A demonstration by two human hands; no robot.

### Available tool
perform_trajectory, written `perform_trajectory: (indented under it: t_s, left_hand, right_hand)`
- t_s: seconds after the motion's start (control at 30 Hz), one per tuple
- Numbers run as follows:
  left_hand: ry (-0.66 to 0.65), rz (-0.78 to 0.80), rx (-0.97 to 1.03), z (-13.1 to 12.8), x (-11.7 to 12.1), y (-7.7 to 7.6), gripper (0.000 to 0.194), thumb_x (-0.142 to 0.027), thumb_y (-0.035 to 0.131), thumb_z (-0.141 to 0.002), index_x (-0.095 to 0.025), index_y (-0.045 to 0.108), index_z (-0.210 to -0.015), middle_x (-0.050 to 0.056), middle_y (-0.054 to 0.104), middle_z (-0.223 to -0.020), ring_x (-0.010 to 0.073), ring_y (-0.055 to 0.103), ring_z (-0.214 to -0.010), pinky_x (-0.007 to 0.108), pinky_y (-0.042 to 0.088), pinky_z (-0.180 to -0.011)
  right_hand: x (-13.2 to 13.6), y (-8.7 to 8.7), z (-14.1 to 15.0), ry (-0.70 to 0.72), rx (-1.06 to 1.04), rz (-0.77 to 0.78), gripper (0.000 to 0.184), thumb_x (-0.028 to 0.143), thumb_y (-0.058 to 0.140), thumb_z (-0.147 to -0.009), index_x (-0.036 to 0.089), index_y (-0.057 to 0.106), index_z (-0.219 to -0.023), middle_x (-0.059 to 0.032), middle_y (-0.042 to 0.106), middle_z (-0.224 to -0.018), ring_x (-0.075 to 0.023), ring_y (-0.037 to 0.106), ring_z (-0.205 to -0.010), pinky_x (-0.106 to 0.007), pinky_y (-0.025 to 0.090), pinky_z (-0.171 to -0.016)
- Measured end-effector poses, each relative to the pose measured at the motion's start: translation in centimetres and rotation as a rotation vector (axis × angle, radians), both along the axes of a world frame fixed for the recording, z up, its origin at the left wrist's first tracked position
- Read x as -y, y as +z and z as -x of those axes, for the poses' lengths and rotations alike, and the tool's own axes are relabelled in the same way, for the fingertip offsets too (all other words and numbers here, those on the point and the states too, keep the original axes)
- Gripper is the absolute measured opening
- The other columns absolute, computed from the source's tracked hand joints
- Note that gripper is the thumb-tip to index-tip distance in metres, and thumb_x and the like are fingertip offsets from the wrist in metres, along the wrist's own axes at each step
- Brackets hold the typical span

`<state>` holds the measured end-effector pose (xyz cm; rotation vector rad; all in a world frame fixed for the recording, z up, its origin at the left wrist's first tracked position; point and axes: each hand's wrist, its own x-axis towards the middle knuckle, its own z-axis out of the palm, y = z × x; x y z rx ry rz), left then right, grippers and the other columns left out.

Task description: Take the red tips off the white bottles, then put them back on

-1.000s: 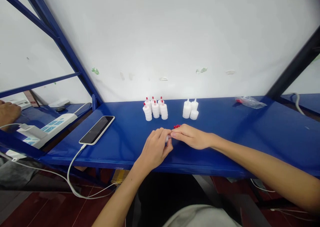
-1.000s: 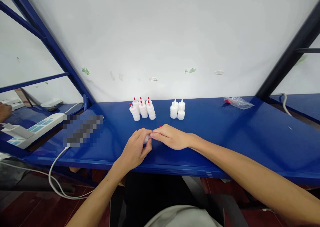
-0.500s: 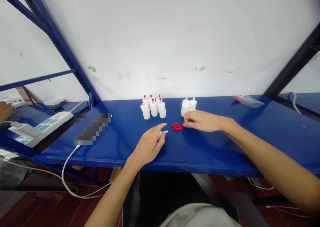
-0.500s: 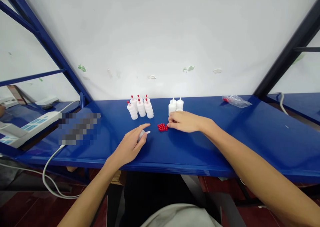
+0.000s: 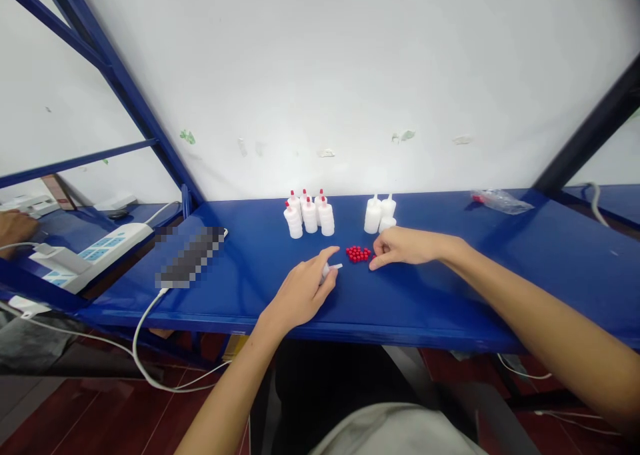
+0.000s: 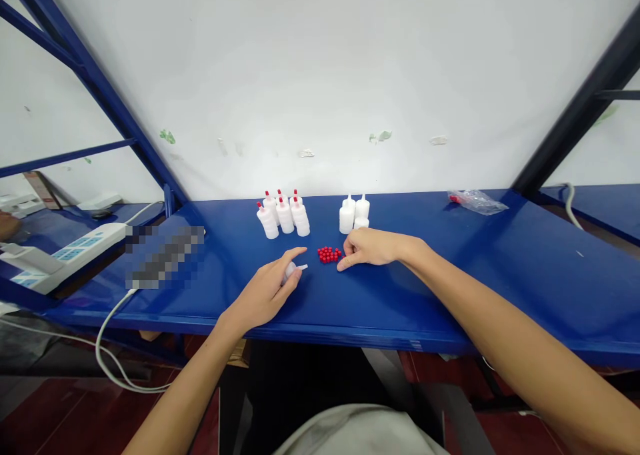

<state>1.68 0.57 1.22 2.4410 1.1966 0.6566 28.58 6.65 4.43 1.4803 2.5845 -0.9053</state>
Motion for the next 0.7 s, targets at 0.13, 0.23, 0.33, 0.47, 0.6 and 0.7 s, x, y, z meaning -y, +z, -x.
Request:
perform_trajectory:
  t_s: [0.13, 0.23, 0.33, 0.47, 0.6, 0.7]
  left_hand:
    - [-0.022, -0.018, 0.004, 0.1, -0.1, -0.2, 0.042, -0.037, 0.031, -0.104, -0.024, 0.043, -0.141, 0.004, 0.068, -0.099, 0.0202, 0.064, -0.092, 0.032, 0.046, -0.084]
    - [-0.033, -0.037, 0.007, 0.1, -0.2, -0.4, 0.039, -0.036, 0.031, -0.104, -0.025, 0.046, -0.139, 0.005, 0.067, -0.109, 0.0207, 0.063, -0.097, 0.033, 0.046, -0.087]
    - [-0.034, -0.054, 0.002, 0.1, -0.2, -0.5, 0.038, -0.035, 0.032, -0.104, -0.025, 0.047, -0.137, 0.005, 0.068, -0.113, 0.0206, 0.064, -0.098, 0.034, 0.047, -0.087]
    - [-0.033, -0.102, -0.022, 0.0, -0.1, -0.6, 0.037, -0.034, 0.033, -0.103, -0.024, 0.047, -0.137, 0.006, 0.068, -0.115, 0.0207, 0.065, -0.1, 0.034, 0.049, -0.089]
    - [-0.048, -0.132, -0.035, 0.1, -0.1, -0.7, 0.038, -0.037, 0.037, -0.103, -0.026, 0.044, -0.139, 0.006, 0.065, -0.122, 0.0213, 0.064, -0.107, 0.034, 0.049, -0.093]
    - [-0.084, -0.133, 0.003, 0.2, -0.1, -0.8, 0.041, -0.039, 0.039, -0.102, -0.026, 0.041, -0.141, 0.007, 0.061, -0.132, 0.0218, 0.061, -0.115, 0.034, 0.048, -0.096]
  right_hand:
    - [0.4, 0.7, -0.2, 0.005, -0.023, 0.116, 0.037, 0.055, 0.066, -0.079, 0.018, 0.06, -0.085, 0.003, 0.056, -0.058, -0.012, 0.052, -0.049, -0.026, 0.037, -0.054]
    - [0.5, 0.6, -0.2, -0.001, -0.066, 0.115, 0.031, 0.048, 0.059, -0.085, 0.017, 0.06, -0.086, 0.0009, 0.06, -0.063, -0.0124, 0.056, -0.048, -0.027, 0.042, -0.056]
    - [0.4, 0.3, -0.2, -0.007, -0.1, 0.079, 0.032, 0.048, 0.057, -0.086, 0.016, 0.061, -0.084, -0.0017, 0.062, -0.067, -0.0123, 0.056, -0.048, -0.027, 0.042, -0.053]
    - [0.6, 0.7, -0.1, -0.003, -0.101, -0.033, 0.034, 0.05, 0.058, -0.085, 0.017, 0.064, -0.082, -0.0004, 0.057, -0.061, -0.0116, 0.049, -0.049, -0.026, 0.034, -0.049]
    - [2.1, 1.2, 1.7, 0.071, -0.245, -0.122, 0.041, 0.054, 0.053, -0.09, 0.017, 0.062, -0.077, 0.0032, 0.046, -0.058, -0.0097, 0.038, -0.052, -0.025, 0.028, -0.05]
    - [3.2, 0.3, 4.0, 0.179, -0.388, -0.151, 0.04, 0.053, 0.045, -0.095, 0.018, 0.061, -0.086, 0.0048, 0.043, -0.06, -0.0099, 0.035, -0.053, -0.025, 0.029, -0.053]
